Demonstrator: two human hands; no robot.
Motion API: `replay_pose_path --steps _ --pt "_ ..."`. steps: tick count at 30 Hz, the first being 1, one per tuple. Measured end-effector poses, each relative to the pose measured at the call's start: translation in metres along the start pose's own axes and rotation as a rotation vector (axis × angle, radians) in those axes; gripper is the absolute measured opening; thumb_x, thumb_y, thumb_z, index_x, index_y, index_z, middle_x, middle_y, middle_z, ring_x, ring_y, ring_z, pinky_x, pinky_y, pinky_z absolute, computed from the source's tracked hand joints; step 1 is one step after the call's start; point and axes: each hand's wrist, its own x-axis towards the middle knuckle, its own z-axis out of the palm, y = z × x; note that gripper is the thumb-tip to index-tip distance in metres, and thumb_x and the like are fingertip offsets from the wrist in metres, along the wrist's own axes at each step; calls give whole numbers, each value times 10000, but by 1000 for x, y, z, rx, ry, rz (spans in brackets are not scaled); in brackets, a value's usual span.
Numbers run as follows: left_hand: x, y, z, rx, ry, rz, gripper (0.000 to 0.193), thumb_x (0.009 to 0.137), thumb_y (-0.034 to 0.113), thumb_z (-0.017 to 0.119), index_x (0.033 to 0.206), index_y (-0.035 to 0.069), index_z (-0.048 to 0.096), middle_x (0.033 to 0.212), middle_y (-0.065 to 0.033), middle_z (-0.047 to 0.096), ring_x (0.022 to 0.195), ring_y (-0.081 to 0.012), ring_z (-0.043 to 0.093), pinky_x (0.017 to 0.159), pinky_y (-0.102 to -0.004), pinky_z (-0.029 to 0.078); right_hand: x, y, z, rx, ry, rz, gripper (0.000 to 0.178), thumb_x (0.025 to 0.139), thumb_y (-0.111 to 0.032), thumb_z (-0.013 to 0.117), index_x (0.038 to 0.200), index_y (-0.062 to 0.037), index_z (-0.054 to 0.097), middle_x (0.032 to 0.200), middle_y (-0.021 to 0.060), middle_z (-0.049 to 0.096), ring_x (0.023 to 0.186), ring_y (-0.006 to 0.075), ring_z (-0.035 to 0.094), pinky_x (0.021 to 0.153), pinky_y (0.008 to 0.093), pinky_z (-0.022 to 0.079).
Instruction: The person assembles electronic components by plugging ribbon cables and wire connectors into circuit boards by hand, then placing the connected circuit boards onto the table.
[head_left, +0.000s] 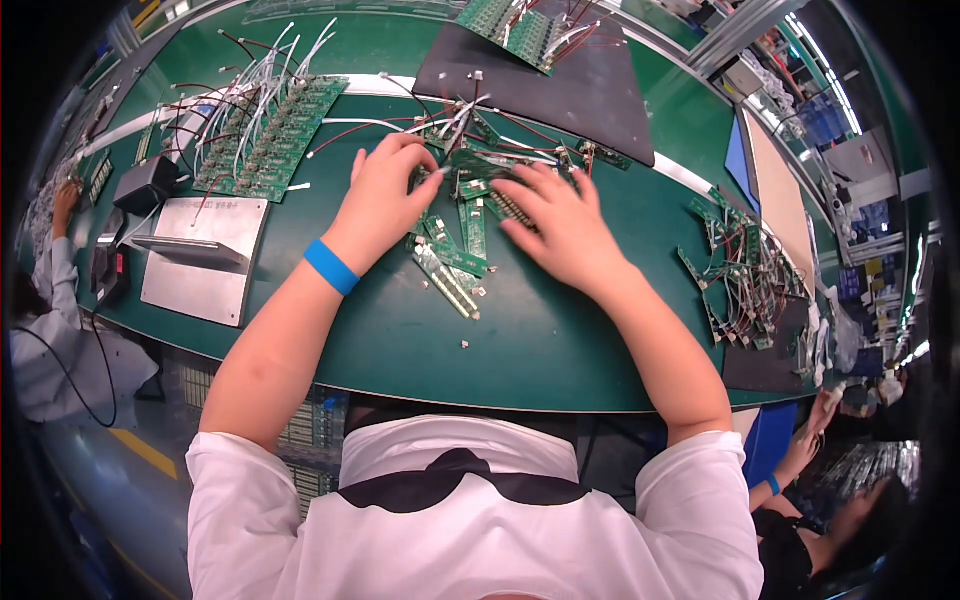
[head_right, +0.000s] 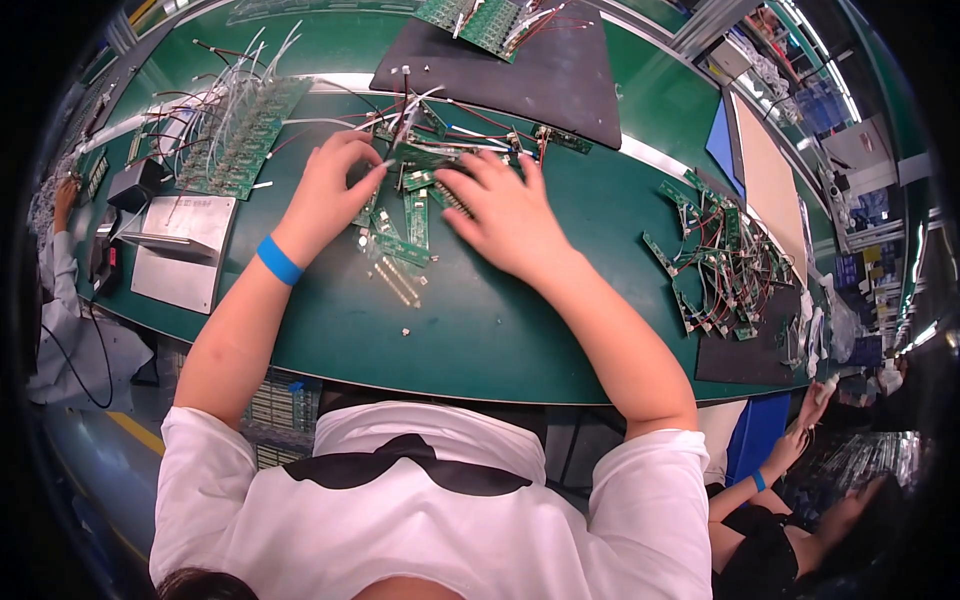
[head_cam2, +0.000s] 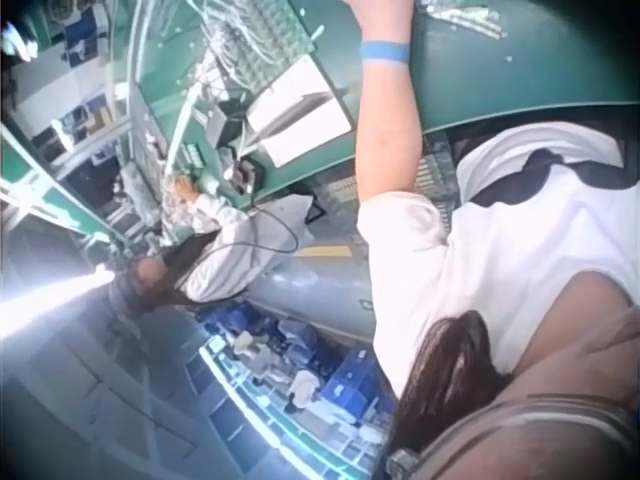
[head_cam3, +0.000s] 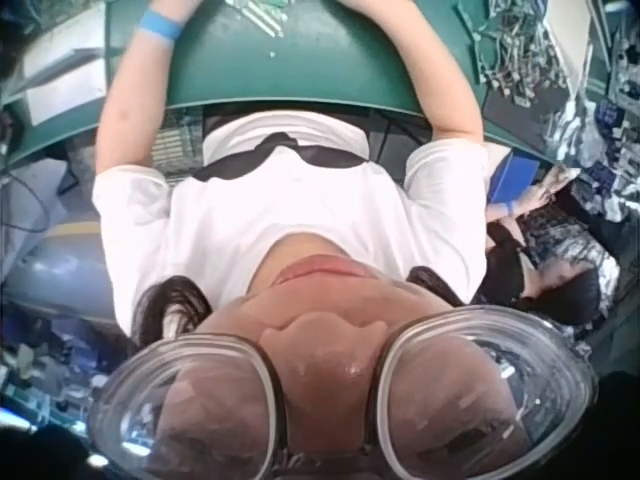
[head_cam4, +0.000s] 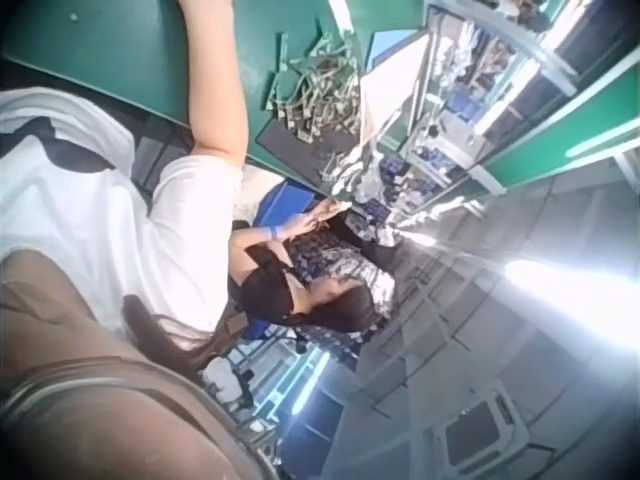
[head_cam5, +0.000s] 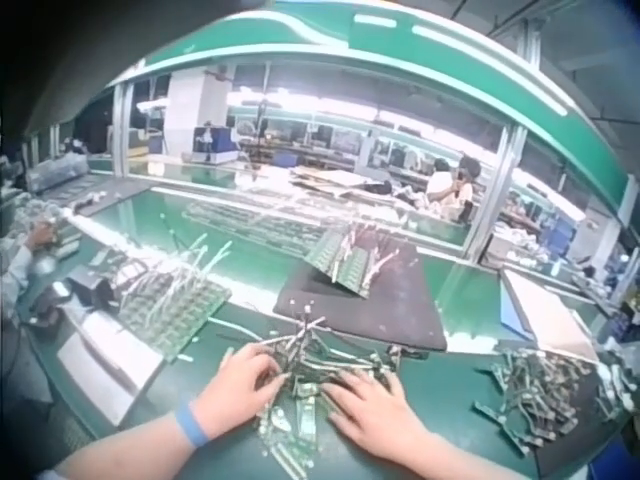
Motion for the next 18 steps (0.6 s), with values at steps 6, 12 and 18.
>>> replay_pose_path --steps 6,12,18 --pt "2 25 -2 -26 -222 37 437 851 188 599 1265 113 480 1274 -116 529 1161 -308 505 1052 -592 185 -13 44 5 -141 161 189 324 848 -274 592 1114 -91 580 1284 92 502 1270 289 390 1037 562 229" --pt "-25 35 -24 -8 -99 141 372 844 191 603 1187 72 522 1244 -123 524 1171 -317 480 1024 -483 305 -33 -16 -10 112 309 45 401 764 -230 692 1106 -70 557 1213 132 497 1215 343 415 998 436 295" --pt "-75 31 -33 224 -231 161 387 765 215 695 1089 41 574 1241 -136 514 1121 -310 492 973 -419 347 -49 -73 2 220 -24 -89 478 778 -314 673 1179 -91 539 1278 115 475 1295 310 342 1040 533 214"
